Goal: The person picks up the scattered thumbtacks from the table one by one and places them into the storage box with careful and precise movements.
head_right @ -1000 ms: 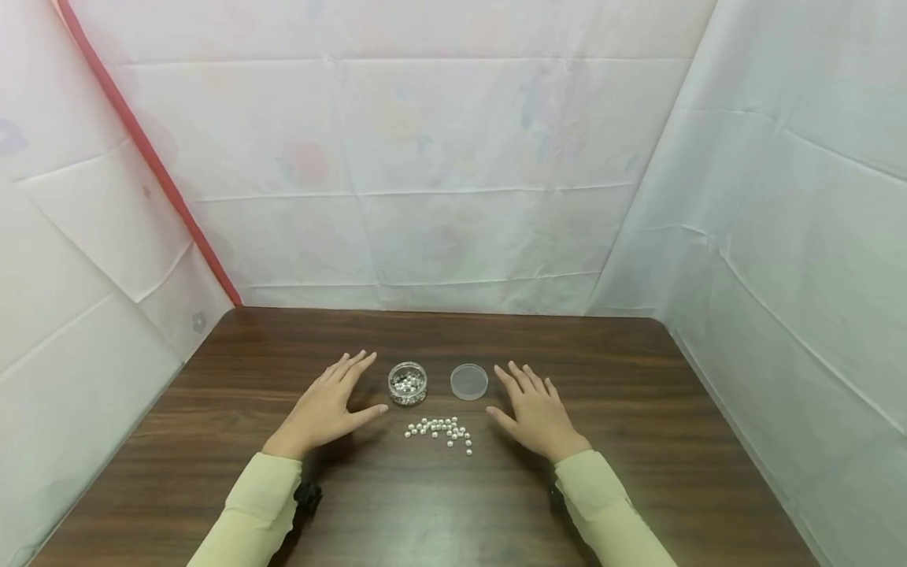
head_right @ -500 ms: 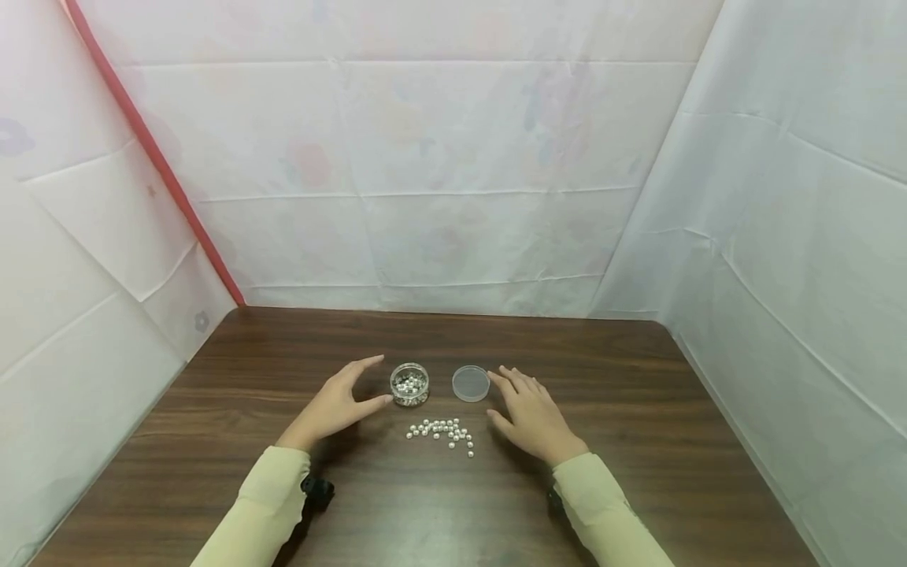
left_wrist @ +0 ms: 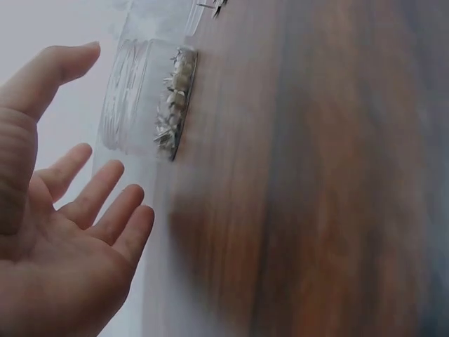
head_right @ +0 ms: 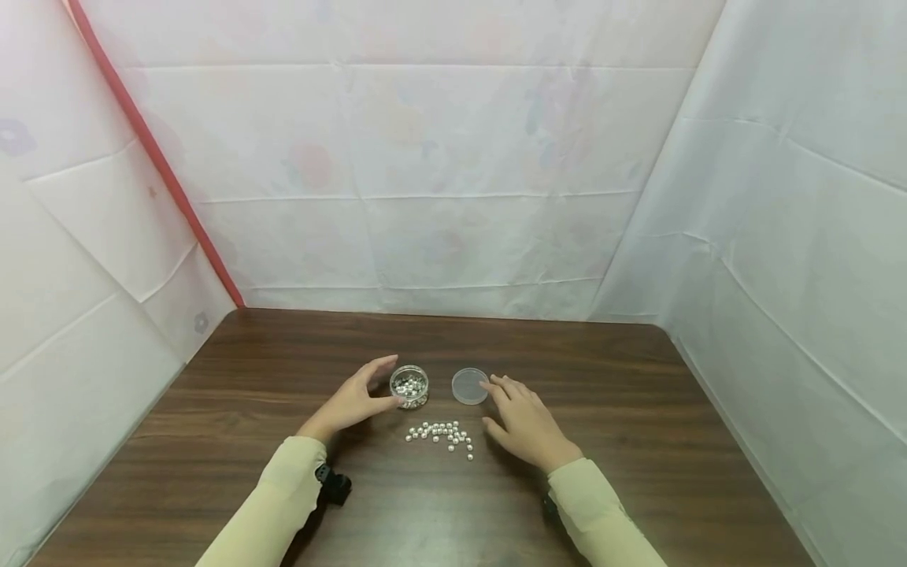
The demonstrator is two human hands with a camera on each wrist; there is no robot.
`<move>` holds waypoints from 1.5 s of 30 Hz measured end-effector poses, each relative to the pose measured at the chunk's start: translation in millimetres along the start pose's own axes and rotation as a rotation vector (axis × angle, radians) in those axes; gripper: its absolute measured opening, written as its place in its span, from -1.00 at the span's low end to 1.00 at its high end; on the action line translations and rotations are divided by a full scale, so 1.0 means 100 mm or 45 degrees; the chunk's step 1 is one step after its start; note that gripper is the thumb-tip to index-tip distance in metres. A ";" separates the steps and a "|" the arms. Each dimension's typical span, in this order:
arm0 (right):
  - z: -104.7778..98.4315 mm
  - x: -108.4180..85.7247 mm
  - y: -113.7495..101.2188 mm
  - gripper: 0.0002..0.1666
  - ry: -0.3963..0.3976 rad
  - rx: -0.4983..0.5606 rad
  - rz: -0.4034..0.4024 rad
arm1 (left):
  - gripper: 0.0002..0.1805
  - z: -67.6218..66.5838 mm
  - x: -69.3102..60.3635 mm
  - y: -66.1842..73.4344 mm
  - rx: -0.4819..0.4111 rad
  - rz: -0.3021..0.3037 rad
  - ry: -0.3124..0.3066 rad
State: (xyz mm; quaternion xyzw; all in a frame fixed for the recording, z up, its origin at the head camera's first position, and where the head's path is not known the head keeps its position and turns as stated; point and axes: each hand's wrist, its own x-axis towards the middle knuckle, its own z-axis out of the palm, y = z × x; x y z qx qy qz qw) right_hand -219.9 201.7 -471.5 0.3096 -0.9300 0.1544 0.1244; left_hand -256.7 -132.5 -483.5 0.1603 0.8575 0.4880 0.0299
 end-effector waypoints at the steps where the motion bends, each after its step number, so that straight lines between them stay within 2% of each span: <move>1: 0.00 0.00 -0.01 -0.33 -0.002 0.000 -0.002 | -0.06 0.01 0.02 0.00 -0.027 -0.002 -0.002; 4: -0.01 0.00 -0.02 -0.34 0.001 0.018 -0.010 | -0.04 0.03 0.06 -0.01 -0.070 0.002 -0.005; 11: 0.00 0.00 -0.07 -0.37 -0.035 0.041 -0.016 | -0.04 0.06 0.12 0.00 -0.088 0.011 -0.025; 22: 0.02 -0.01 -0.18 -0.44 -0.114 0.120 -0.057 | -0.06 0.09 0.15 -0.05 -0.164 -0.037 -0.066; 38: 0.05 -0.01 -0.19 -0.45 -0.123 0.114 -0.095 | -0.07 0.11 0.19 -0.08 -0.115 -0.103 -0.078; 45: 0.04 -0.03 -0.22 -0.61 -0.181 0.138 -0.080 | -0.09 0.13 0.19 -0.08 -0.140 -0.113 -0.086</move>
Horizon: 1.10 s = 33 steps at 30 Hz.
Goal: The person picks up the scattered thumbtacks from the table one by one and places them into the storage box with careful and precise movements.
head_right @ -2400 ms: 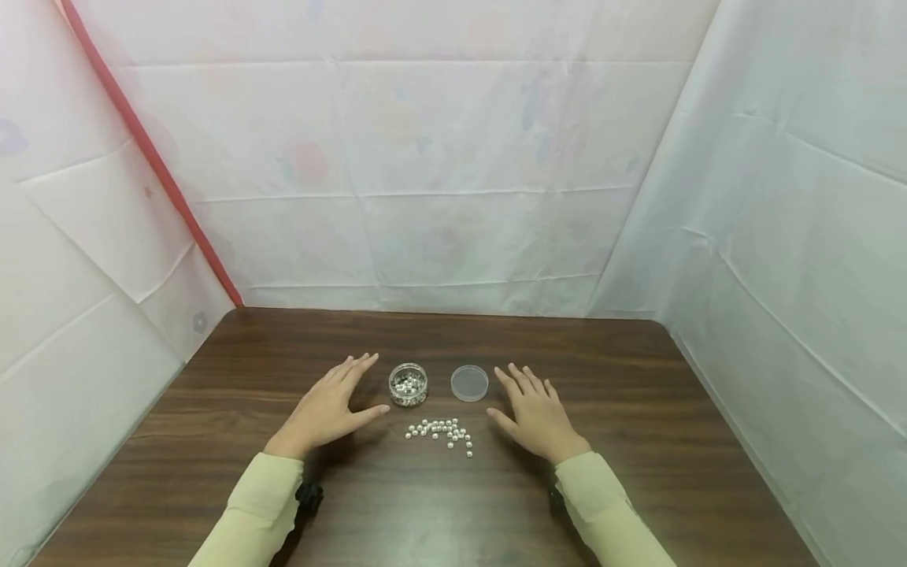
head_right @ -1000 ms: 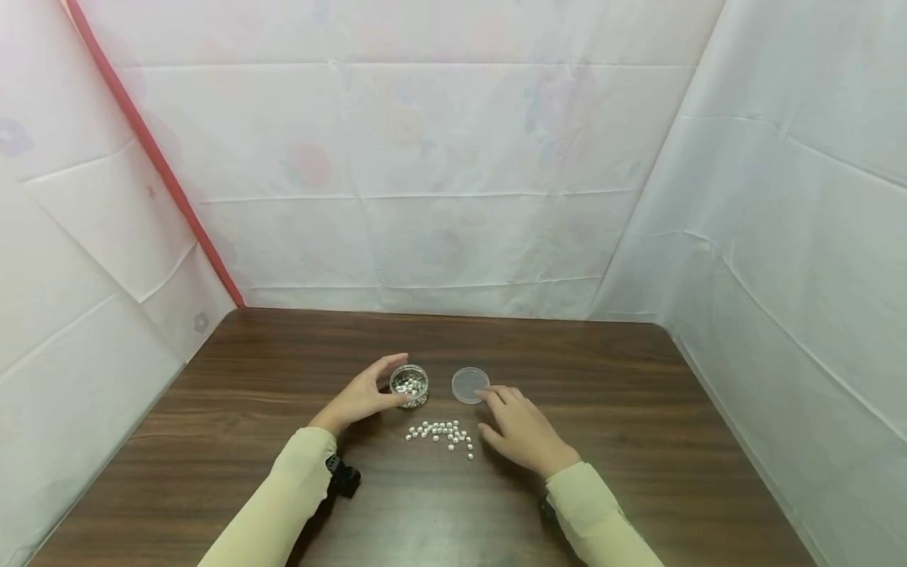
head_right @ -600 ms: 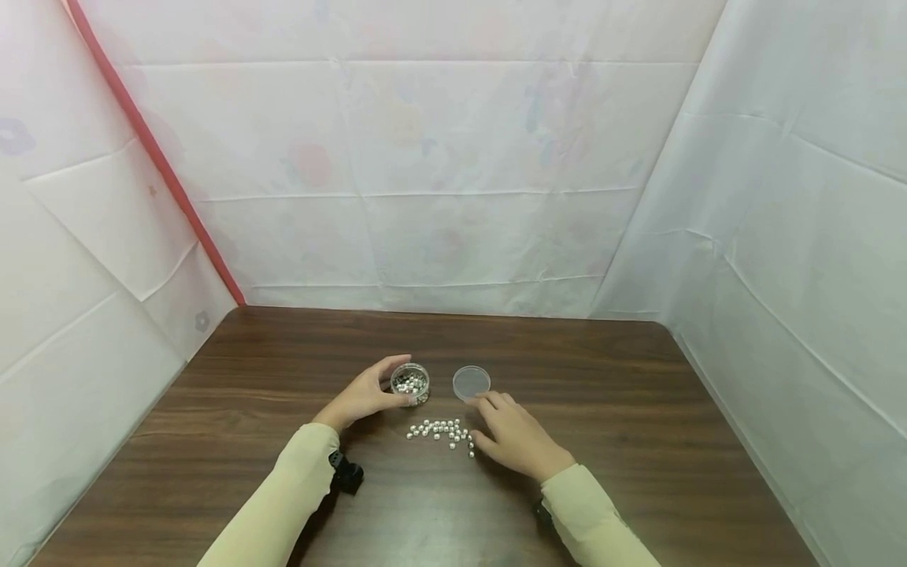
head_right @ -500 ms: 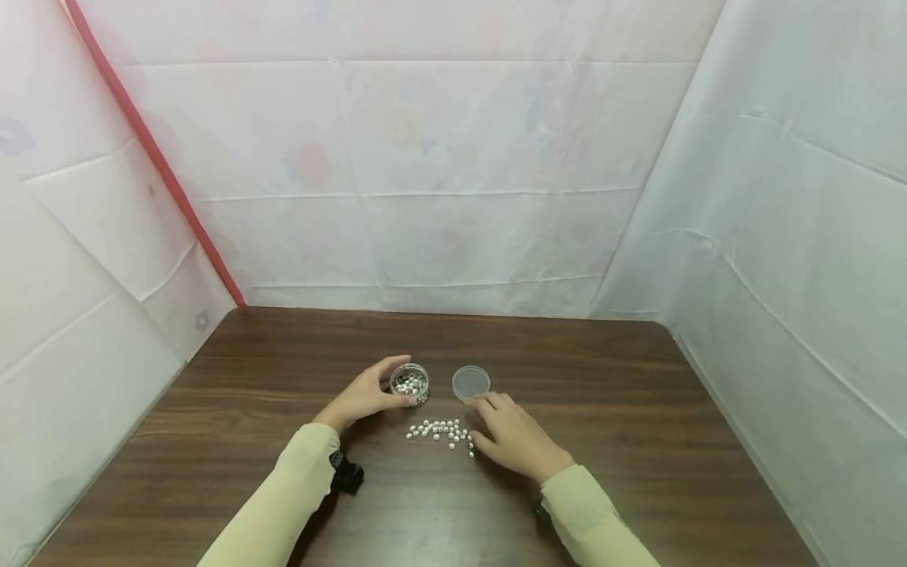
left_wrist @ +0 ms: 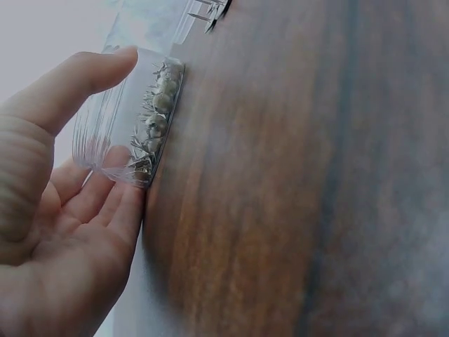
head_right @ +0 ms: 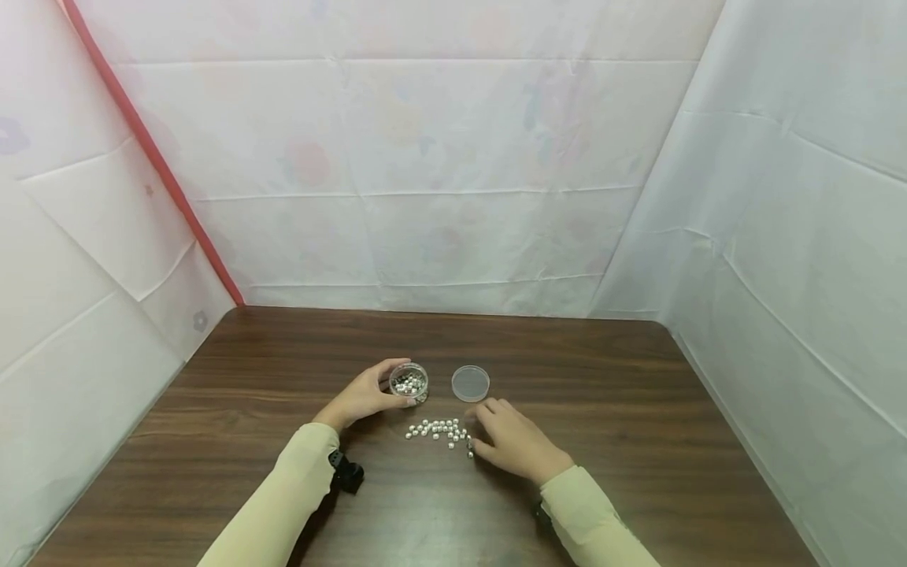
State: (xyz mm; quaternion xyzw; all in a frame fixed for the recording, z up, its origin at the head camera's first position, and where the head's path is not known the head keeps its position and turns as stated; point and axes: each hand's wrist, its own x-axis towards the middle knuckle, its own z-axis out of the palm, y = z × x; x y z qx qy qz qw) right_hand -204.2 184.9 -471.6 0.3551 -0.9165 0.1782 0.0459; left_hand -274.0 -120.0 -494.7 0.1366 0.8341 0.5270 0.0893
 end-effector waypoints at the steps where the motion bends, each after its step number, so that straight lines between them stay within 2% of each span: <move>1: 0.00 0.00 -0.01 -0.65 -0.011 0.009 0.005 | -0.09 0.00 0.00 0.00 -0.004 0.000 -0.005; 7: -0.01 0.00 -0.07 -0.88 -0.064 0.024 -0.030 | -0.11 0.01 -0.05 0.05 -0.046 0.013 -0.020; 15: -0.01 -0.01 -0.09 -0.86 -0.092 0.053 -0.101 | -0.10 -0.01 -0.04 0.00 -0.062 0.012 -0.032; 33: -0.01 -0.02 -0.07 -0.88 -0.123 0.067 -0.141 | -0.12 0.01 -0.04 -0.04 -0.100 -0.012 -0.041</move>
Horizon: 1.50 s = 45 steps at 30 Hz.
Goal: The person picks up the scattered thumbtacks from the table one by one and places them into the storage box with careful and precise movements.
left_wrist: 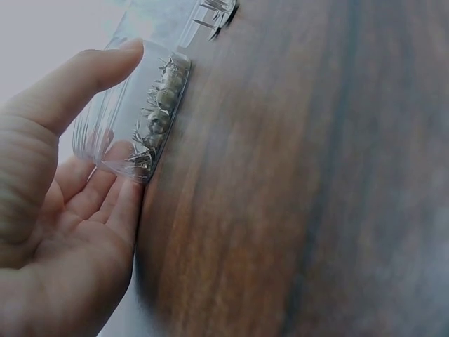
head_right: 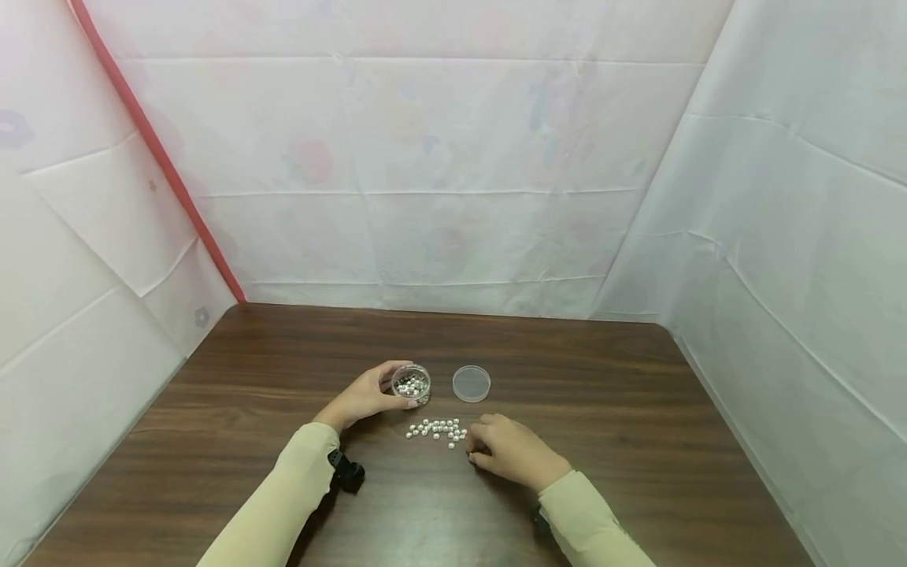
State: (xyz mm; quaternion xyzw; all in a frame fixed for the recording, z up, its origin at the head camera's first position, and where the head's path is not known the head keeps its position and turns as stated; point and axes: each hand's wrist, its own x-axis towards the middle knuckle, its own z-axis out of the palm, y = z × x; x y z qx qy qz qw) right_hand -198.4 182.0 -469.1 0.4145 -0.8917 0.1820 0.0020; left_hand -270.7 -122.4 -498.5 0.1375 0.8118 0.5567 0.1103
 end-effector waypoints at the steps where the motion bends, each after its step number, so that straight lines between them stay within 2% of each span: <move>1: 0.00 0.00 0.00 -0.89 -0.003 0.003 -0.006 | -0.12 0.00 0.00 0.00 -0.005 0.001 -0.002; 12: 0.01 0.00 0.02 -0.83 0.015 -0.013 -0.064 | -0.13 0.02 0.03 0.04 0.016 0.052 -0.081; 19: -0.01 -0.01 0.03 -0.84 0.023 0.006 -0.044 | -0.14 0.00 0.08 0.06 0.028 0.066 -0.134; 25: -0.06 -0.01 0.07 -0.87 0.022 0.028 0.003 | -0.13 0.01 0.12 0.06 0.062 0.076 -0.144; 33: -0.19 0.00 0.15 -0.87 0.102 -0.010 0.002 | -0.15 0.01 0.14 0.08 0.080 0.068 -0.137; 39: -0.23 0.07 0.20 -0.88 0.080 0.009 0.061 | -0.15 0.01 0.15 0.07 0.071 0.075 -0.128; 45: -0.20 0.18 0.29 -0.87 0.107 0.016 0.069 | -0.14 0.02 0.15 0.05 0.059 0.077 -0.127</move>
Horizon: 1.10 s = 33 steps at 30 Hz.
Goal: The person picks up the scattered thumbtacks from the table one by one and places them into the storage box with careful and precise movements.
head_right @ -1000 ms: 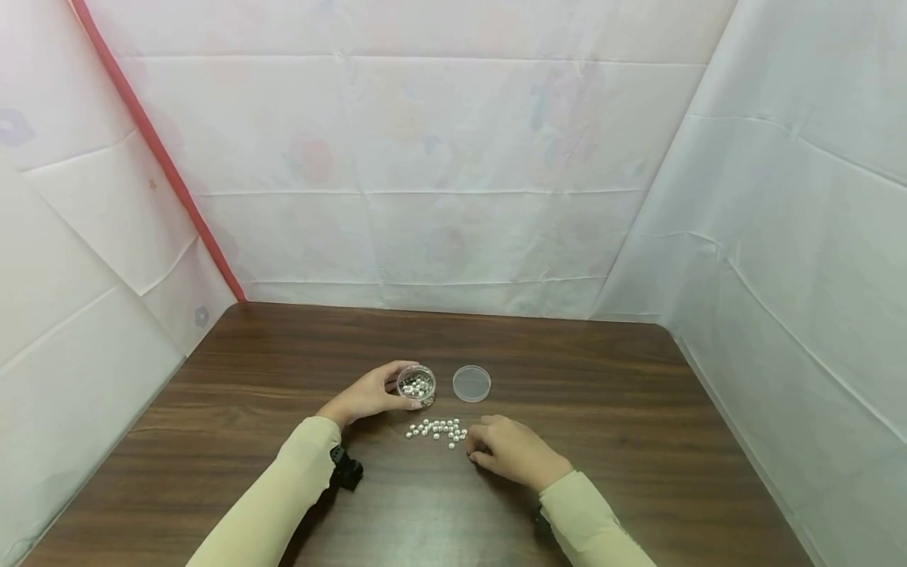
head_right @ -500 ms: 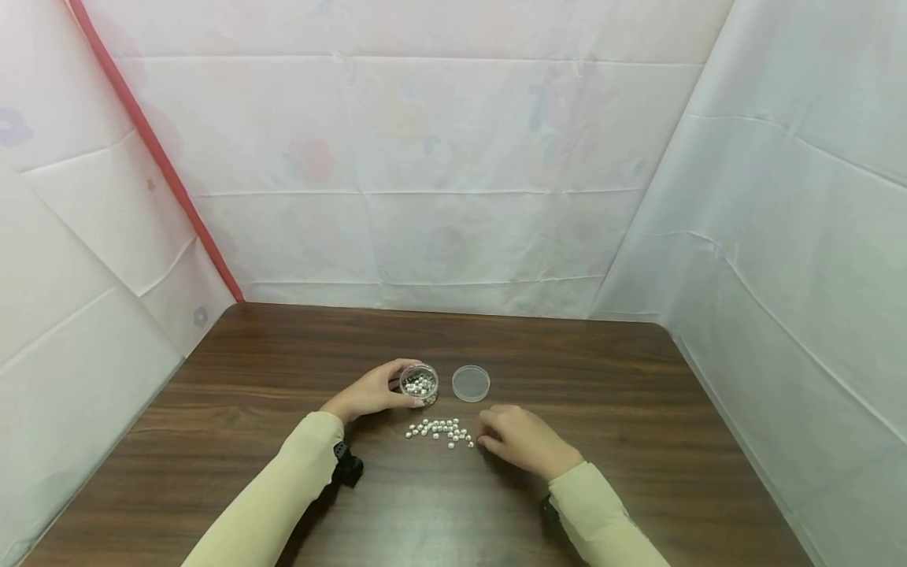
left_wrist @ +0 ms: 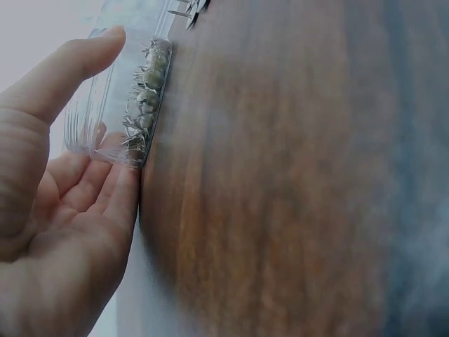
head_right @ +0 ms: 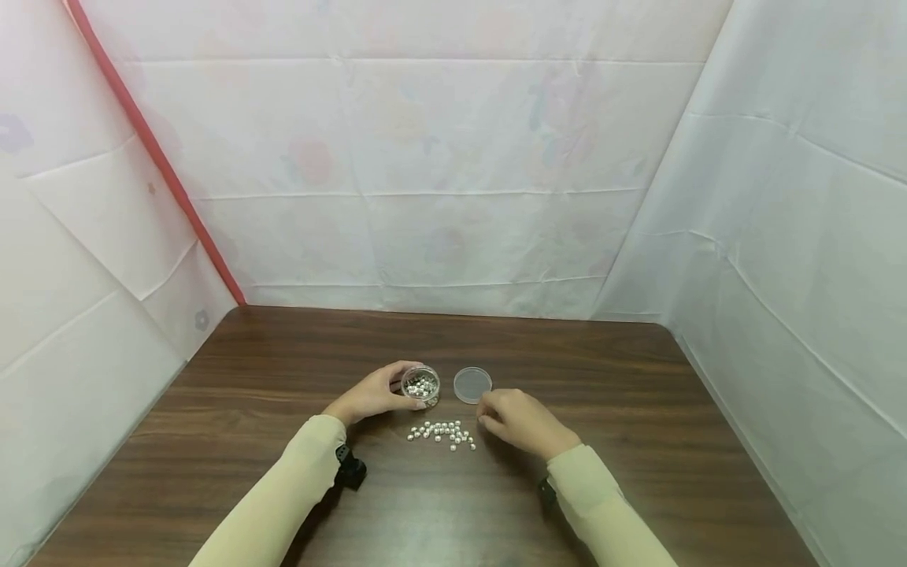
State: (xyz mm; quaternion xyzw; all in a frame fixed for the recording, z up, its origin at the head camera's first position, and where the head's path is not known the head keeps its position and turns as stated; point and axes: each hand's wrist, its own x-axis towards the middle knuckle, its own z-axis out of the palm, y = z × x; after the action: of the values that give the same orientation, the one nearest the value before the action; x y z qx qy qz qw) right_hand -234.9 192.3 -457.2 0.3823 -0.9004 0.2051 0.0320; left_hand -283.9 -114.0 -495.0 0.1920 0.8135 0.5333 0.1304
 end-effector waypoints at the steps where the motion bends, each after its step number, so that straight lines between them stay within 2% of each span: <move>1: 0.01 0.02 0.02 -0.87 0.005 -0.001 0.000 | -0.14 0.00 0.00 0.00 -0.009 -0.001 -0.003; 5: 0.02 0.12 0.07 -0.87 0.020 0.004 0.007 | -0.14 0.00 -0.01 -0.01 -0.033 -0.006 -0.008; 10: 0.01 0.27 0.11 -0.92 0.028 0.060 -0.016 | -0.14 0.00 -0.01 0.00 -0.011 -0.009 0.012; 20: 0.02 0.60 0.08 -0.96 0.005 0.159 -0.112 | -0.16 -0.02 -0.02 0.01 -0.021 -0.034 0.041; 26: 0.08 0.75 0.05 -0.94 0.007 0.203 -0.129 | -0.18 -0.02 -0.02 0.01 -0.036 -0.040 0.023; 33: 0.13 0.91 0.02 -0.94 -0.001 0.170 -0.123 | -0.20 -0.01 -0.01 0.03 -0.056 -0.054 0.023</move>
State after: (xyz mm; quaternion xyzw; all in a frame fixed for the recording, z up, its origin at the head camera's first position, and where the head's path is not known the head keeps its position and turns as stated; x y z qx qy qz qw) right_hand -299.4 127.2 -450.1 0.4268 -0.8652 0.2626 0.0161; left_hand -283.2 -114.1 -491.6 0.1669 0.8066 0.5499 0.1386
